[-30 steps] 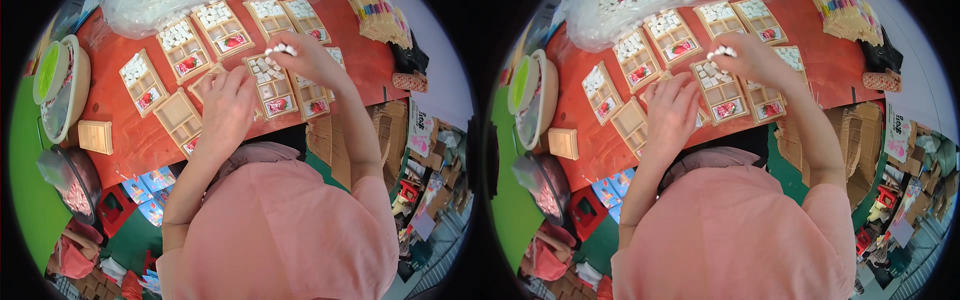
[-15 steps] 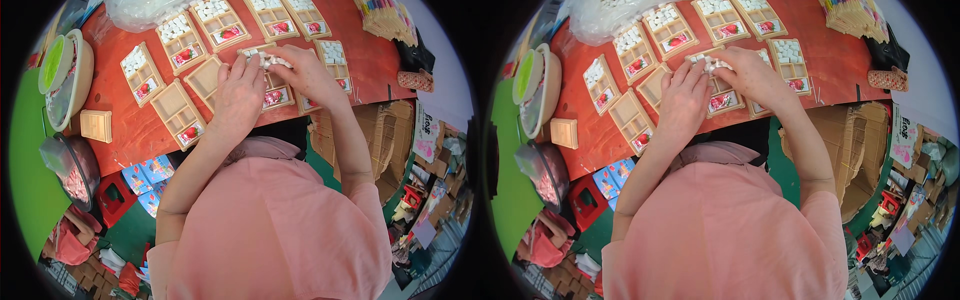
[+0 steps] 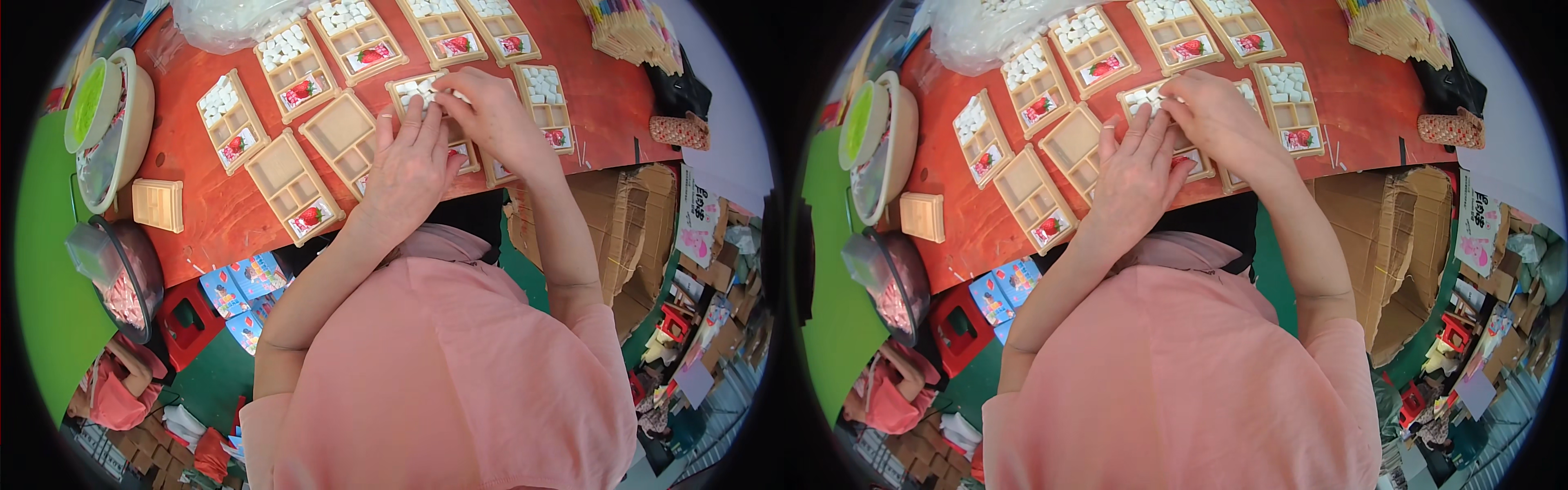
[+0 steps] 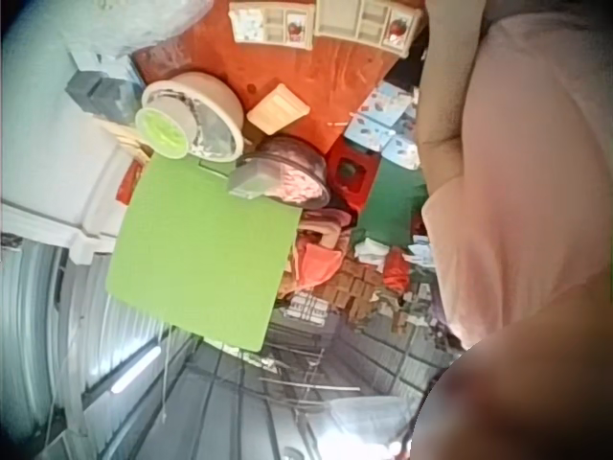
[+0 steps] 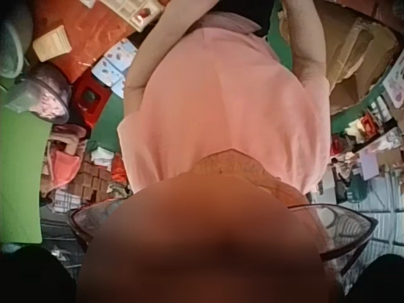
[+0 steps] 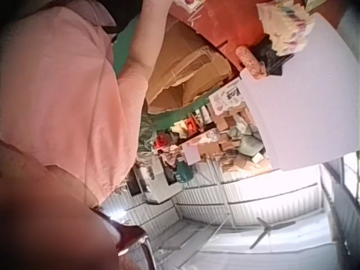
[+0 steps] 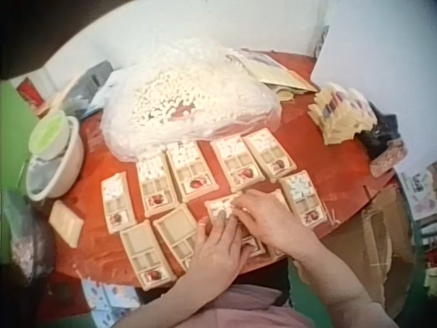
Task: Sorting and placing small white plastic components into wooden trays and packing them.
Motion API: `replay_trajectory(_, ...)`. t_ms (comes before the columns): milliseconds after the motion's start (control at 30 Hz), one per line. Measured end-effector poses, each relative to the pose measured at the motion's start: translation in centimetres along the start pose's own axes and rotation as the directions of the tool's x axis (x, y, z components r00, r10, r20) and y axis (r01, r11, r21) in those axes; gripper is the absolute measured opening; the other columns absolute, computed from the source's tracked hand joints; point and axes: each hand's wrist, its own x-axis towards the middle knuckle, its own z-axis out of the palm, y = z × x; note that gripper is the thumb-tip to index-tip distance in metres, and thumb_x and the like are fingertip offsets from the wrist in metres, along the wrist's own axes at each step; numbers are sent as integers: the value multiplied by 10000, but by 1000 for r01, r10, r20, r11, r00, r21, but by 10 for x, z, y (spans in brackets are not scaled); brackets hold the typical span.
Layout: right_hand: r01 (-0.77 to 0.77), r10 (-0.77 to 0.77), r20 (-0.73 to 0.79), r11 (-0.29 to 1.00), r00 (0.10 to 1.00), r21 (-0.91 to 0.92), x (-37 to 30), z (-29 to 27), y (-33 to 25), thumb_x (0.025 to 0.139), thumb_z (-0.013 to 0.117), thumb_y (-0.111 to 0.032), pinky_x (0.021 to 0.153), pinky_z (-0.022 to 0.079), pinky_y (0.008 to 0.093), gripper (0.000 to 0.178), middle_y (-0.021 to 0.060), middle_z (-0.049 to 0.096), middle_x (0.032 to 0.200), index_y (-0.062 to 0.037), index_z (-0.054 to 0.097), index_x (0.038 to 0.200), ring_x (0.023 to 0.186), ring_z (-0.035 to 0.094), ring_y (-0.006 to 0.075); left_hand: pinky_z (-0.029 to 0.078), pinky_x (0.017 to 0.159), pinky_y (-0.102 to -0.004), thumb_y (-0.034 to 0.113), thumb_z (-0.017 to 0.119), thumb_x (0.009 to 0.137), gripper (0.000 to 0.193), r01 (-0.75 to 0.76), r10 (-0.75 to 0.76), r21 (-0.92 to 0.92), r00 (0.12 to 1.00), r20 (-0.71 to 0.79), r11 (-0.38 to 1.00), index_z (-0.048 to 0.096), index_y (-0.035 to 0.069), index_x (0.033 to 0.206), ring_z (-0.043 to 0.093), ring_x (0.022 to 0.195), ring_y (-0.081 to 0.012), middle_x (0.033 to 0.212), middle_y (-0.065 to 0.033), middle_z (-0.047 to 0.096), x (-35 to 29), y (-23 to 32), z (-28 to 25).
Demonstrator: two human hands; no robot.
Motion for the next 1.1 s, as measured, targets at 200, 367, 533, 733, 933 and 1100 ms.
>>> replay_trajectory(200,8,0,-86,995,996,95,1,-10,4,971,637,-161,858,540,411,220,178,714,1062,11,703,1092,977,687,357,311,1147,-615,243,763,897,425,-8,4,-92,999,-40,996,675,-36,1206,518,1370,-351,1389,-192,603,-1,-10,-12)
replay_trajectory(367,-37,38,-13,998,999,56,-16,-11,3,958,645,-156,823,533,439,202,186,695,999,18,697,1046,930,674,377,265,1185,-635,278,750,910,477,-12,10,-72,999,-40,997,658,-41,1253,480,1411,-357,1445,-199,565,12,-8,-7)
replay_trajectory(533,19,-20,-30,1000,999,-18,-21,-2,2,954,668,-89,769,526,384,161,165,692,956,13,691,1076,873,683,330,232,1212,-631,386,684,952,616,12,-11,-8,993,114,1000,600,-75,1353,417,1468,-360,1488,-206,532,11,-9,0)
replay_trajectory(733,32,-34,-109,999,993,-18,-6,3,2,965,661,-111,792,536,398,192,169,694,969,8,690,1113,893,691,341,209,1245,-583,382,644,982,603,-6,19,-92,989,149,996,589,-91,1352,381,1490,-388,1506,-223,514,18,-14,-1)
replay_trajectory(933,30,-31,-152,1000,988,-8,-3,0,8,969,628,-131,855,549,441,211,199,703,1083,7,690,1116,999,684,386,265,1232,-562,232,649,998,385,-47,90,-300,987,131,953,642,19,1319,384,1494,-399,1511,-171,541,16,-32,-13)
replay_trajectory(1100,38,-40,-153,999,987,-19,-3,-6,8,967,637,-131,850,549,443,202,186,706,1083,2,694,1108,996,685,381,386,1175,-501,89,680,953,249,-23,20,-493,1000,-12,870,702,31,1194,462,1445,-386,1404,-147,637,11,-50,-26)
